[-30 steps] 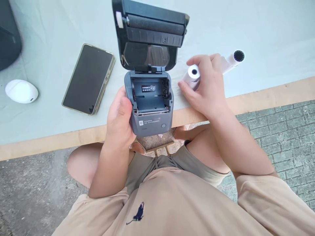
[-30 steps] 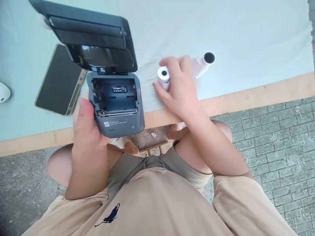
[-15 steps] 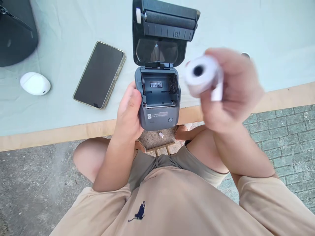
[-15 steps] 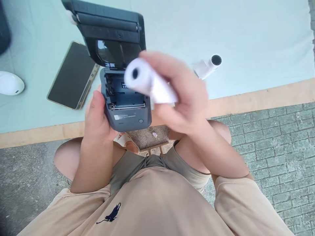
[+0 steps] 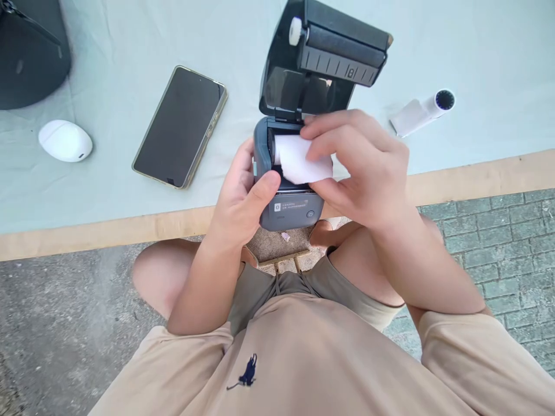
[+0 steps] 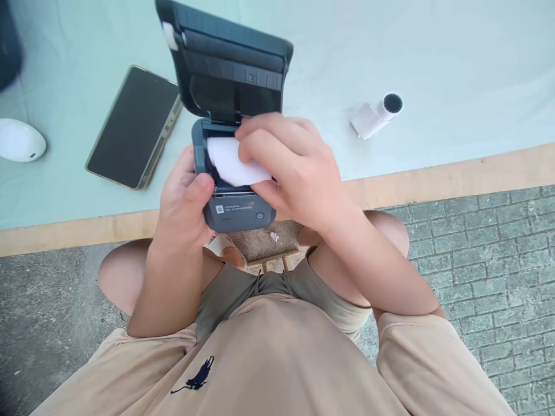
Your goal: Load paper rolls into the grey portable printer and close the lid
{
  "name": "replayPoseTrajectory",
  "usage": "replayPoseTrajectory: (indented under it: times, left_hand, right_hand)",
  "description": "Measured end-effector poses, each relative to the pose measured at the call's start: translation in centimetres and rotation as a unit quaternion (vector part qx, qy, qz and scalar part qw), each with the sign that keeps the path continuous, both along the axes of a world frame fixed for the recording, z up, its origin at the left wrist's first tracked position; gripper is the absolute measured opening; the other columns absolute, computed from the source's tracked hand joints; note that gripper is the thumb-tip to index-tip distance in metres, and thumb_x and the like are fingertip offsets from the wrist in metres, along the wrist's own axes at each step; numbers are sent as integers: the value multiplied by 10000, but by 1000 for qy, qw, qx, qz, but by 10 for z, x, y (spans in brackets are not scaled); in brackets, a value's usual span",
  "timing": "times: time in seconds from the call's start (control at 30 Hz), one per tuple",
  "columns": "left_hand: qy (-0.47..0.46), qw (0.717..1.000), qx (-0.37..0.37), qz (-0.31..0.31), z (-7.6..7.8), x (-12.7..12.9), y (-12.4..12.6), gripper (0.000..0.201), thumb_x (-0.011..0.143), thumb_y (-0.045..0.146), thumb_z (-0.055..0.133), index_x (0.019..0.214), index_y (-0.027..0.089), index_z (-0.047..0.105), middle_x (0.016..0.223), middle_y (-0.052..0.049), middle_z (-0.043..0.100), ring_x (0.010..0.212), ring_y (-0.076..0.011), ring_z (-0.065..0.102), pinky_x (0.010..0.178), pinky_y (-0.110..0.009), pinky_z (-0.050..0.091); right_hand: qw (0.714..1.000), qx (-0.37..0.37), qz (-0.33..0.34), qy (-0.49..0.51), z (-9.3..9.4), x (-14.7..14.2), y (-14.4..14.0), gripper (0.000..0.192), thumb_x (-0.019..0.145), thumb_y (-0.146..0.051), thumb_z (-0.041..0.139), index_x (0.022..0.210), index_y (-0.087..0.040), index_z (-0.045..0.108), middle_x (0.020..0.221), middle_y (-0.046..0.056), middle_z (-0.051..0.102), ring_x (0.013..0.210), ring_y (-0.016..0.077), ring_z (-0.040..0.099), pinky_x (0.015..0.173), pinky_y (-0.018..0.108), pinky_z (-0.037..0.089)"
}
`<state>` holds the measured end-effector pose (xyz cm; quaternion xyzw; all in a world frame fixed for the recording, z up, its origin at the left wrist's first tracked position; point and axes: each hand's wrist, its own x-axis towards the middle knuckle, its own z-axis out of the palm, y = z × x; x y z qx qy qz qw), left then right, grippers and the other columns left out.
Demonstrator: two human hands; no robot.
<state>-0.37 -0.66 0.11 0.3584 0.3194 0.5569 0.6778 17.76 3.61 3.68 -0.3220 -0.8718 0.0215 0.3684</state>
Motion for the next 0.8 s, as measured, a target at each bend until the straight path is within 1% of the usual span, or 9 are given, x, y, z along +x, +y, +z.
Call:
replayPoseTrajectory:
  times: [0.07, 0.13, 0.23, 0.3, 0.4, 0.5, 0.6, 0.73, 0.8]
  left_hand:
    - [-3, 1000, 1, 2, 2, 1, 0, 367, 932, 374, 644, 1258, 214, 592, 1236, -69, 668, 1332, -254, 593, 977, -297, 600]
    - [-9, 1000, -7, 15, 1, 2, 1, 359, 936, 378, 638, 1248, 206, 594, 1205, -64, 681, 1340, -241, 582, 1010, -296, 584]
    - [-43, 998, -6, 34, -4, 1, 4, 361, 919, 426, 651, 1194, 196, 611, 1158, -61, 708, 1307, -229, 605, 1026, -313, 577]
    - [-54, 998, -1, 31, -7, -2, 5, 374, 885, 429, 689, 1167, 192, 621, 1122, -60, 724, 1257, -231, 641, 988, -317, 598]
    - [-19, 999, -10, 33, -6, -4, 5, 380, 839, 305, 740, 1184, 194, 623, 1075, -48, 739, 1182, -226, 688, 880, -287, 635]
    - [8, 999, -16, 42, -2, -4, 4, 437, 783, 208, 772, 1193, 202, 622, 1082, -49, 746, 1098, -233, 727, 809, -281, 652]
    - [1, 999, -5, 35, 0, -4, 4, 489, 764, 217, 780, 1221, 233, 606, 1140, -53, 738, 1092, -255, 731, 817, -307, 657]
    - [6, 999, 14, 35, -1, -4, 4, 499, 794, 243, 756, 1262, 246, 582, 1206, -54, 708, 1158, -265, 699, 880, -336, 646]
    - [35, 999, 20, 25, -3, -5, 5, 549, 766, 238, 784, 1271, 247, 568, 1235, -66, 694, 1183, -282, 685, 886, -353, 640]
  right_hand:
    - [1000, 1, 5, 1, -1, 1, -1, 123, 849, -110, 538, 941, -188, 560, 1116, -22, 677, 1203, 156, 647, 962, 314, 567]
    - [1000, 5, 5, 19, -1, 0, -3, 108, 851, -136, 559, 939, -198, 573, 1045, -31, 684, 1129, 152, 665, 945, 327, 557]
    - [999, -2, 17, 35, -3, -4, -9, 73, 866, -182, 567, 934, -205, 583, 967, -42, 673, 988, 113, 667, 882, 319, 529]
    - [999, -7, 35, 29, -5, -7, -12, 58, 887, -235, 577, 930, -205, 601, 966, -43, 675, 1004, 115, 663, 864, 321, 504]
    - [997, -17, 61, 54, -6, -8, -12, 184, 902, -385, 598, 923, -204, 620, 957, -31, 673, 1075, 131, 642, 910, 336, 504]
    - [994, -48, 37, 95, -4, -6, -9, 196, 903, -371, 594, 1007, -205, 603, 1031, 9, 633, 1072, 113, 603, 987, 336, 526]
    - [992, -94, -22, 85, -1, -3, -9, 332, 860, -332, 650, 1142, -186, 556, 1149, 74, 559, 1138, 141, 561, 1033, 369, 516]
    - [985, -151, 15, 80, 0, 0, -9, 431, 844, -373, 669, 1209, -211, 509, 1211, 88, 539, 1231, 155, 530, 1065, 352, 515]
    - [977, -171, -4, 129, 1, 1, -5, 519, 834, -433, 669, 1266, -216, 481, 1343, 92, 485, 1333, 176, 482, 1072, 340, 514]
